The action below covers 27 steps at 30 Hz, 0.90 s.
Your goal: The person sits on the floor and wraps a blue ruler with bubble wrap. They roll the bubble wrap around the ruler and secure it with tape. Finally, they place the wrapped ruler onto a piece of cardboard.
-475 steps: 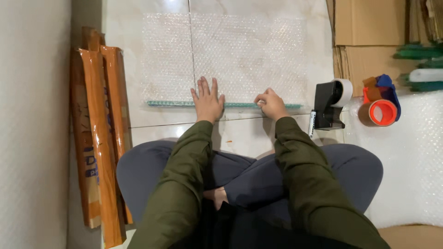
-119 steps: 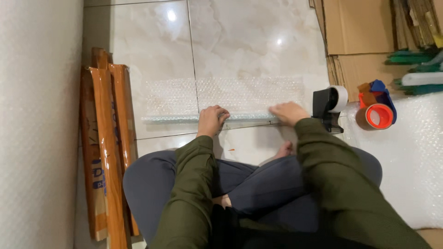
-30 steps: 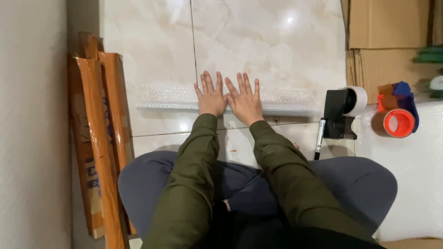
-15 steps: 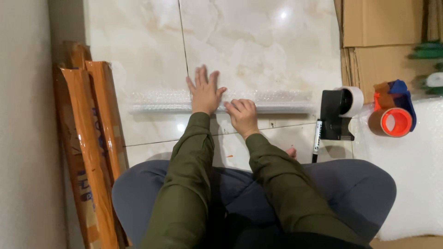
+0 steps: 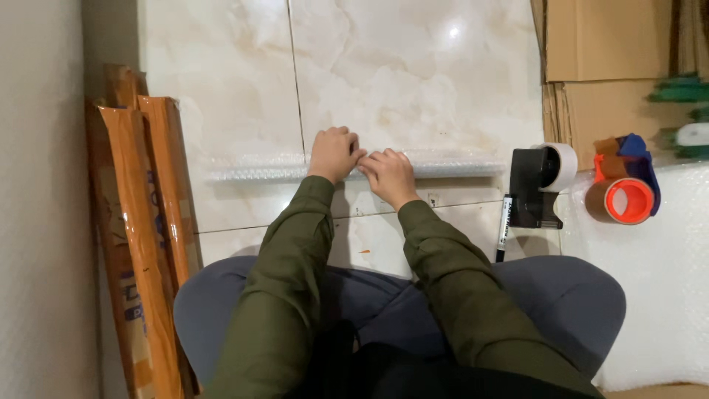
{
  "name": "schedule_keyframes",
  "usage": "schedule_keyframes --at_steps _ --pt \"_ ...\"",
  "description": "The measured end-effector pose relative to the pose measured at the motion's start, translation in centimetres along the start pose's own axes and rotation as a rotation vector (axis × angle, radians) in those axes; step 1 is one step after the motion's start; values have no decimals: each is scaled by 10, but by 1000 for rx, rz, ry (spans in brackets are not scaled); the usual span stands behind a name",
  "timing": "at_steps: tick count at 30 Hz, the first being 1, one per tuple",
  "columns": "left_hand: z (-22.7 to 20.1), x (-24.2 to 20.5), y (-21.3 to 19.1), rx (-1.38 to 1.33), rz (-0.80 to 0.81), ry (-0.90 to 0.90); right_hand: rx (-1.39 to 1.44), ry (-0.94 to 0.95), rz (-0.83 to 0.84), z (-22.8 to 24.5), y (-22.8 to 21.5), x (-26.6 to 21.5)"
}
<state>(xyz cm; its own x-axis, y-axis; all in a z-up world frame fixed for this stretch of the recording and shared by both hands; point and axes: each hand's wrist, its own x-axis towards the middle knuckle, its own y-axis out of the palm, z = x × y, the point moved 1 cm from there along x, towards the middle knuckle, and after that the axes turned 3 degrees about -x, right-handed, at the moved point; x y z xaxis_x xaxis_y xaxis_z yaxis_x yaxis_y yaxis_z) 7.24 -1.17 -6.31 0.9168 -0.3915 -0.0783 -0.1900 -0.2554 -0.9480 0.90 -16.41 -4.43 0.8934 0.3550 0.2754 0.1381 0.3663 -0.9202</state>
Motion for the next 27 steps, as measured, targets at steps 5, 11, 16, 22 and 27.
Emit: schedule_keyframes --at_steps 5,11,16,22,27 --pt "-9 -23 14 -28 17 24 9 8 94 6 -5 -17" --pt "-26 -41 -6 -191 -12 -2 63 179 160 12 -1 -16" --pt "-26 -48 5 -245 -59 -1 269 482 272 17 -12 -2" --pt "-32 -58 -11 -151 -93 35 65 482 244 13 11 -8" --pt "-39 -68 -24 -153 24 74 -78 336 6 21 13 -23"
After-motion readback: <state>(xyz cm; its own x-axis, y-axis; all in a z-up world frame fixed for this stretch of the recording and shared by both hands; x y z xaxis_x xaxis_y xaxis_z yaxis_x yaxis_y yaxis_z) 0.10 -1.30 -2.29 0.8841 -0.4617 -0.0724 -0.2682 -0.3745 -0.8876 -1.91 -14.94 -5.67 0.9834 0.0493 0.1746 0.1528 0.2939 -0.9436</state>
